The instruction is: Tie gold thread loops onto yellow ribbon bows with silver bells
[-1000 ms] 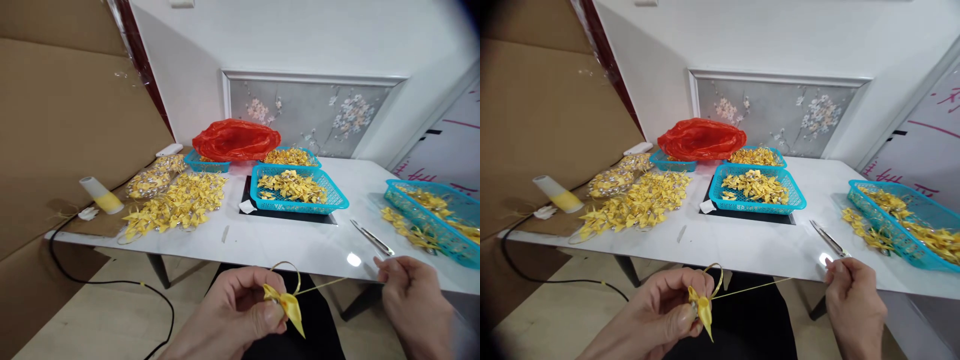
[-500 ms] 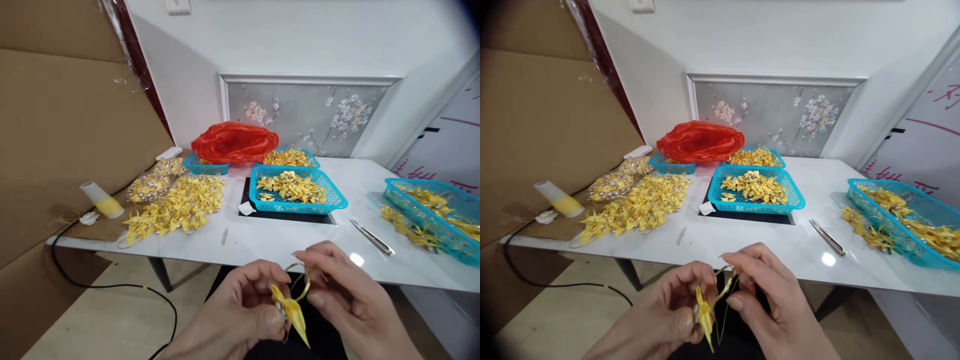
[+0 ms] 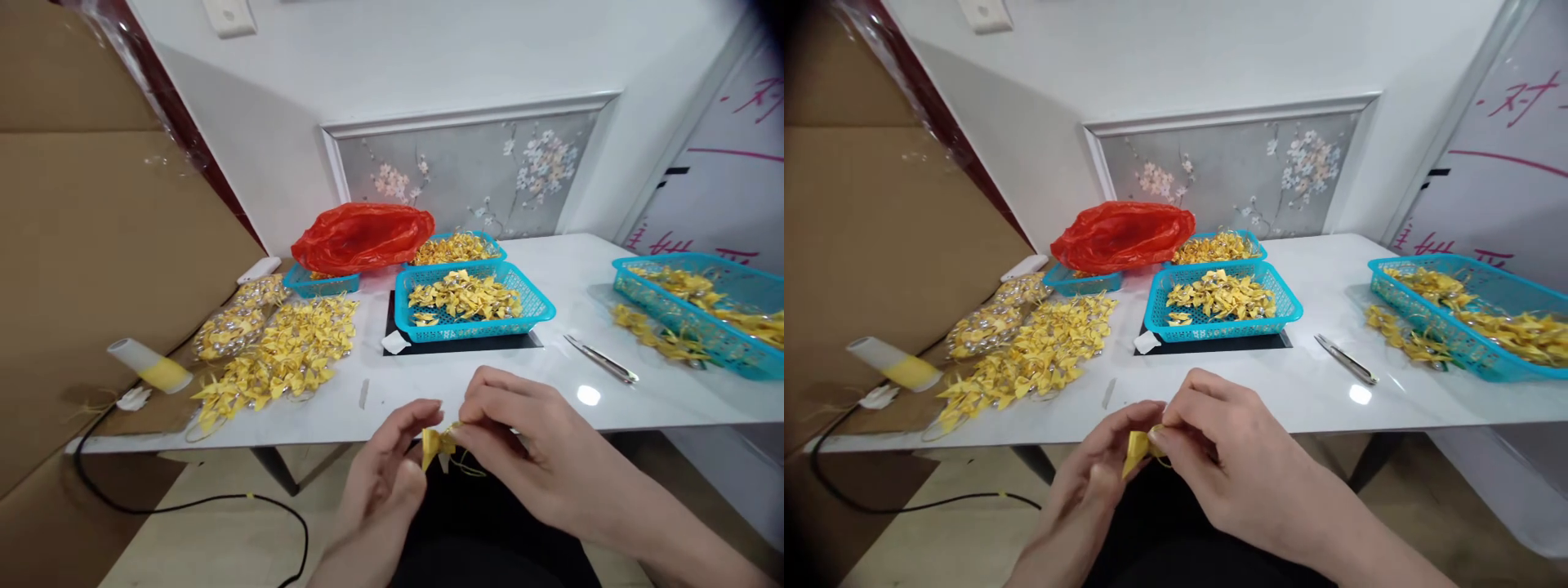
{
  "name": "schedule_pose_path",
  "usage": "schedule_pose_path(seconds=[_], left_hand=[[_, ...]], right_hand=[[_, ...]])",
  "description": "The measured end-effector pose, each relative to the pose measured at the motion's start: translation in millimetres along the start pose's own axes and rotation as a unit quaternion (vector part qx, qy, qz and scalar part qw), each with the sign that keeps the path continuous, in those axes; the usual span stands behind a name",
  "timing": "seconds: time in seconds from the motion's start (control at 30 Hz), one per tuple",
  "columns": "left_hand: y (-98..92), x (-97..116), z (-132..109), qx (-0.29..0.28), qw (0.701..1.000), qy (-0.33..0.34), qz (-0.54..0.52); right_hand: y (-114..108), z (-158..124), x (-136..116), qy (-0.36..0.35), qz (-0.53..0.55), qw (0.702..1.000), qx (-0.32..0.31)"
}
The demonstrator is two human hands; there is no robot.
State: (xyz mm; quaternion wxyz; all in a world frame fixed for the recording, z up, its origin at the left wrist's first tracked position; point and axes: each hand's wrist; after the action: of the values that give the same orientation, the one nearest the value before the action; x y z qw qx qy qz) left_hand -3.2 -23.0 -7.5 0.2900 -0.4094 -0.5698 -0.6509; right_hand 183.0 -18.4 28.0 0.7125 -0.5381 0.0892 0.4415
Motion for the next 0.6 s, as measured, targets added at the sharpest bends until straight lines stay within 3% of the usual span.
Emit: schedule_pose_path(seconds=[0.17, 0.37, 0.5, 0.6], left_hand=[[13.3, 2.1, 0.3, 0.051, 0.994, 0.051, 0.084], [8.6, 0.7, 8.7, 0.027, 0.996, 0.019, 0.086], [-8.9, -4.1, 15.2, 0.011, 0.982, 0.088, 0.167], [-22.5, -5.8, 21.1, 0.007, 0.965, 0.140, 0.224]], right_hand=[[2.3, 11.2, 1.8, 0.024, -0.003, 1.000, 0.006], [12.4, 24.3, 27.0, 0.077, 0.056, 0.995, 0.030], [8.5, -1.3, 39.4, 0.120, 0.106, 0.984, 0.083], [-5.0, -32.9, 33.1, 0.149, 0.191, 0.953, 0.185]])
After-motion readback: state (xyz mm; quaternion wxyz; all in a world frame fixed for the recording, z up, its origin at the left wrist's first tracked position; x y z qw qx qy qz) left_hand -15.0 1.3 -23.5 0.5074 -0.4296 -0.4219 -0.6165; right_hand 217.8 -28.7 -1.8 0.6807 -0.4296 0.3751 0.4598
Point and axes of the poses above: each hand's wrist, its own z-axis towards the middle knuckle, its own y-axis out of the palm, x = y × z, and after that the axes turned 15 degrees about -z, right-handed
